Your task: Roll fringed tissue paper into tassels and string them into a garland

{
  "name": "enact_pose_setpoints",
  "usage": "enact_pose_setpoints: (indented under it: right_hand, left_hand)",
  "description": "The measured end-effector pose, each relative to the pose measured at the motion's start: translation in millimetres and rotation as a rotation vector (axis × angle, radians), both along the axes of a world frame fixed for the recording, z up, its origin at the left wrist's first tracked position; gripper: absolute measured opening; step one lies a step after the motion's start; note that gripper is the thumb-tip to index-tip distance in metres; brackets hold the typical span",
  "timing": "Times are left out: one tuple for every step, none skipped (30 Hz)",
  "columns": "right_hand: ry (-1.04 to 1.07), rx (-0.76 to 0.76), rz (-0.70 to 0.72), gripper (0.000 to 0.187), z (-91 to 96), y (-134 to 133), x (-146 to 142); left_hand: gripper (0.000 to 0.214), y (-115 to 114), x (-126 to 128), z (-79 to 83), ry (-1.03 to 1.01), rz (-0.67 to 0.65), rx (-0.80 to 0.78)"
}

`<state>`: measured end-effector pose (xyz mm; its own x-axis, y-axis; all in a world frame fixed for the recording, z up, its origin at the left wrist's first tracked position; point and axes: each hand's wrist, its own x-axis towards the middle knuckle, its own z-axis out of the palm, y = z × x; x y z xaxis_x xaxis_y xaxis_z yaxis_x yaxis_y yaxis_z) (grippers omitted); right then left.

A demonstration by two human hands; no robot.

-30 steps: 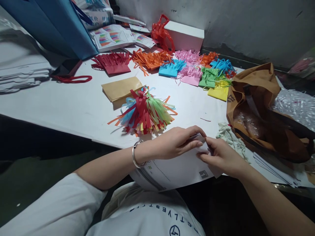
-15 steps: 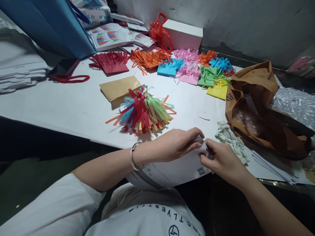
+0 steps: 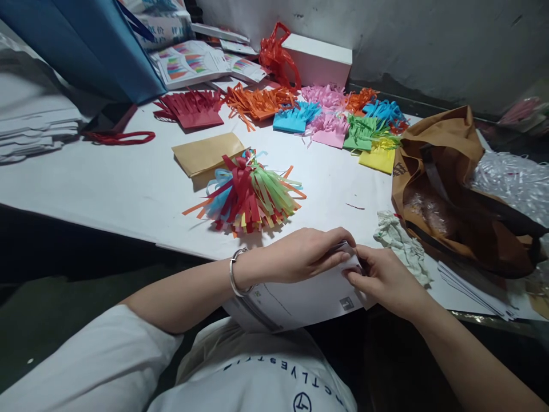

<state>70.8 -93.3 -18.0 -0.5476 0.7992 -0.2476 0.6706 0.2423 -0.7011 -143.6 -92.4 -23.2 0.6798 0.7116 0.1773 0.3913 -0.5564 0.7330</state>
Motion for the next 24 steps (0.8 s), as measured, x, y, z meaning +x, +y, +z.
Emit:
enact_pose_setpoints:
  right_hand:
    - [0.015, -0.015, 0.002, 0.008, -0.7, 0, 0]
    - [0.025, -0.017, 0.000, 0.008, -1.6, 0, 0]
    - [0.029, -0.010, -0.001, 0.007, -2.7, 0, -1]
    - [0.027, 0.006, 0.000, 0.007, -3.8, 0, -2]
    - [0.023, 0.026, 0.003, 0.006, -5.0, -1, -3]
    - [0.015, 0.050, 0.007, 0.006, -6.1, -1, -4]
    - [0.004, 0.074, 0.011, 0.005, -7.0, -2, -5]
    - [-0.007, 0.097, 0.011, 0.005, -7.8, -2, -6]
    - [-0.016, 0.112, 0.010, 0.004, -8.4, -3, -6]
    - [-0.020, 0.114, 0.007, 0.004, -8.9, -3, -7]
    - [-0.015, 0.102, 0.007, 0.004, -9.3, -3, -7]
    - [-0.001, 0.079, 0.008, 0.004, -9.7, -3, -6]
    - [0.018, 0.046, 0.010, 0.005, -10.1, -4, -6]
    - [0.041, 0.009, 0.011, 0.006, -10.6, -4, -5]
    - [0.067, -0.031, 0.010, 0.008, -11.2, -4, -4]
    - [0.094, -0.070, 0.005, 0.009, -12.0, -5, -3]
    - [0.120, -0.100, -0.005, 0.009, -13.0, -5, -2]
    - [0.145, -0.121, -0.020, 0.010, -14.1, -5, -1]
    - [0.165, -0.131, -0.034, 0.010, -15.3, -6, 0]
    - [0.180, -0.135, -0.041, 0.010, -16.4, -6, 1]
    - [0.186, -0.134, -0.042, 0.009, -17.4, -6, 2]
    - [0.186, -0.134, -0.037, 0.010, -18.1, -7, 3]
    - [0.182, -0.138, -0.027, 0.011, -18.7, -7, 5]
    - [0.176, -0.147, -0.015, 0.013, -19.1, -7, 6]
  left_hand:
    - [0.025, 0, 0, -0.3, 0.000, -0.006, -0.003]
    - [0.024, 0, 0, -0.8, 0.000, -0.009, -0.004]
    - [0.024, 0, 0, -1.5, 0.003, -0.010, -0.004]
    - [0.023, 0, 0, -2.4, 0.008, -0.010, -0.004]
    - [0.023, -1, 1, -3.3, 0.013, -0.008, -0.004]
    - [0.022, -1, 1, -4.3, 0.018, -0.007, -0.003]
    - [0.021, -1, 1, -5.0, 0.024, -0.007, -0.004]
    - [0.021, -1, 1, -5.6, 0.030, -0.006, -0.007]
    - [0.020, -1, 1, -5.7, 0.032, -0.008, -0.014]
    - [0.021, -1, 1, -5.6, 0.030, -0.012, -0.024]
    - [0.021, -1, 1, -5.1, 0.021, -0.020, -0.039]
    - [0.021, 0, 0, -4.5, 0.007, -0.030, -0.056]
    - [0.022, 0, 0, -3.7, -0.012, -0.042, -0.073]
    - [0.022, 0, -1, -3.0, -0.030, -0.056, -0.089]
    - [0.022, 1, -1, -2.4, -0.044, -0.071, -0.100]
    - [0.022, 1, -1, -2.1, -0.053, -0.083, -0.106]
    - [0.023, 1, -1, -2.1, -0.055, -0.090, -0.104]
    - [0.023, 1, -1, -2.3, -0.049, -0.087, -0.095]
    - [0.024, 1, -1, -2.6, -0.039, -0.077, -0.083]
    - [0.024, 1, -1, -3.1, -0.026, -0.063, -0.069]
    - [0.024, 1, -1, -3.5, -0.013, -0.051, -0.055]
    - [0.023, 0, -1, -3.9, 0.000, -0.042, -0.045]
    - [0.022, 0, -1, -4.1, 0.011, -0.036, -0.036]
    - [0.021, -1, -1, -4.3, 0.018, -0.030, -0.029]
